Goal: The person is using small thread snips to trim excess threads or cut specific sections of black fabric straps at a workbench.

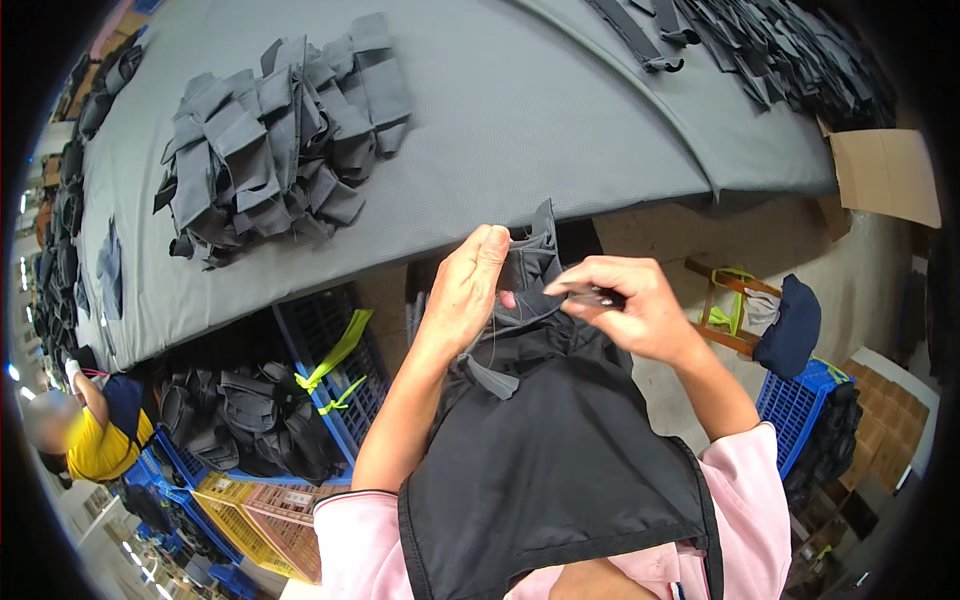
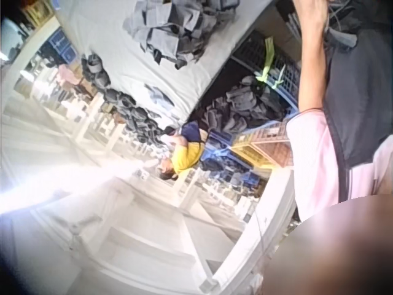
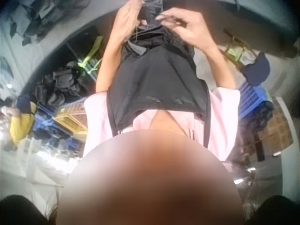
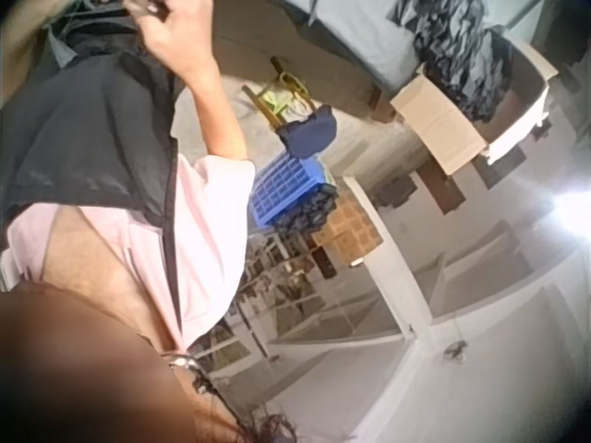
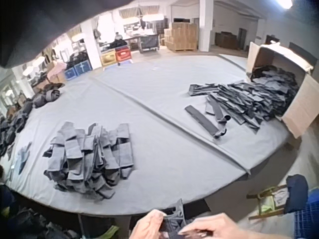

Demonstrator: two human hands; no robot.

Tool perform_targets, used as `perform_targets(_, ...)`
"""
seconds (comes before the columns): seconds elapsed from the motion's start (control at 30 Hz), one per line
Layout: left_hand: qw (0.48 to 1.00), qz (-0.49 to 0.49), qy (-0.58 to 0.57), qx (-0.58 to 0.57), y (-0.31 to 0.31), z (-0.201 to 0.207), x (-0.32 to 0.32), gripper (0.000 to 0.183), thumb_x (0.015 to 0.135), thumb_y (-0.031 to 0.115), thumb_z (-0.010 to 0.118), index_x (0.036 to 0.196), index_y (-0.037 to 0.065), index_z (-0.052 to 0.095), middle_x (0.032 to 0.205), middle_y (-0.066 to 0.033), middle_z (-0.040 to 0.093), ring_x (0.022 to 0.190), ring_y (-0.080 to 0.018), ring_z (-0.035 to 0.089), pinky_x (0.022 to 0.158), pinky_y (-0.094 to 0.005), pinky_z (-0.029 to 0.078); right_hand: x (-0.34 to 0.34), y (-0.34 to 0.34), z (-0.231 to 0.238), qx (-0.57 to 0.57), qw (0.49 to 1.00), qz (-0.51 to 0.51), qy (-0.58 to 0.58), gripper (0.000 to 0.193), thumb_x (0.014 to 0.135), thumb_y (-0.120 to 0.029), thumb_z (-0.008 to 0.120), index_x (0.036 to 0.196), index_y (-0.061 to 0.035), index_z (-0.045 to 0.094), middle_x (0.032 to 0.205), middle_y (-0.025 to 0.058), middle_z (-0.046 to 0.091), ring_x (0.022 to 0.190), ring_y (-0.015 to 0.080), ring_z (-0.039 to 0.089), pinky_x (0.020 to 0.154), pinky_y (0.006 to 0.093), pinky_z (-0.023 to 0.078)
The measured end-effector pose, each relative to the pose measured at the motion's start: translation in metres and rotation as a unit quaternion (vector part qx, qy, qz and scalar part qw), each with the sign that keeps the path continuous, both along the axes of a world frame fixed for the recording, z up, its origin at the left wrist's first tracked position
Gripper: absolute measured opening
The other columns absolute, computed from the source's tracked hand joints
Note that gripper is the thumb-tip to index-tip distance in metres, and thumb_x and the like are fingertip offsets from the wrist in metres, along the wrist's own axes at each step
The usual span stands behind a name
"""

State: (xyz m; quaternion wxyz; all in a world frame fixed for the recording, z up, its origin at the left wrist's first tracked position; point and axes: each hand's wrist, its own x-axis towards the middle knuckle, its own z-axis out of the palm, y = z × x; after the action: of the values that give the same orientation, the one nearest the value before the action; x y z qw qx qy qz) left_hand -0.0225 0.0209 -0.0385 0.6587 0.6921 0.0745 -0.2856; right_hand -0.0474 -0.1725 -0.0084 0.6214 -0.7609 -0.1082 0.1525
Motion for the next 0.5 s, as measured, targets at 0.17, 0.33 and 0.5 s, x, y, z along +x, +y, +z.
perform_targets(0.17, 1.000, -0.002, -0.001, -0.012, 0.001, -0.004, -0.001, 0.045, 0.098, 0.043, 0.040, 0.092, 0.000, 0.053, 0.069, -0.0012, 0.045, 0.059, -0.0095, 0.050, 0.054, -0.0260, 0.045, -0.004, 0.002, -0.014, -0.070, 0.997, 0.013, -0.039, 0.015, 0.072, 0.004, 0.066, 0.086, 0.0006, 0.064, 0.072, 0.0067, 0.059, 0.059, 0.0133, 0.054, 0.053, 0.0260, 0.042)
perform_targets(0.33, 0.995, -0.042, -0.006, -0.086, 0.001, -0.001, -0.004, 0.034, 0.094, 0.019, 0.052, 0.121, -0.001, 0.046, 0.099, -0.0098, 0.059, 0.087, -0.0122, 0.055, 0.076, -0.0265, 0.046, -0.003, 0.010, -0.015, -0.113, 0.983, -0.068, -0.124, 0.017, 0.065, 0.006, 0.063, 0.081, 0.0002, 0.063, 0.069, 0.0079, 0.059, 0.055, 0.0155, 0.054, 0.049, 0.0256, 0.041)
perform_targets(0.5, 0.991, -0.006, -0.062, -0.123, -0.002, -0.008, -0.005, 0.053, 0.078, 0.000, 0.047, 0.130, -0.004, 0.035, 0.119, -0.0133, 0.048, 0.111, -0.0181, 0.047, 0.098, -0.0311, 0.036, 0.013, 0.014, -0.022, -0.183, 0.911, -0.115, -0.352, 0.028, 0.056, 0.011, 0.055, 0.080, -0.0017, 0.062, 0.070, 0.0080, 0.060, 0.056, 0.0205, 0.057, 0.050, 0.0277, 0.044)
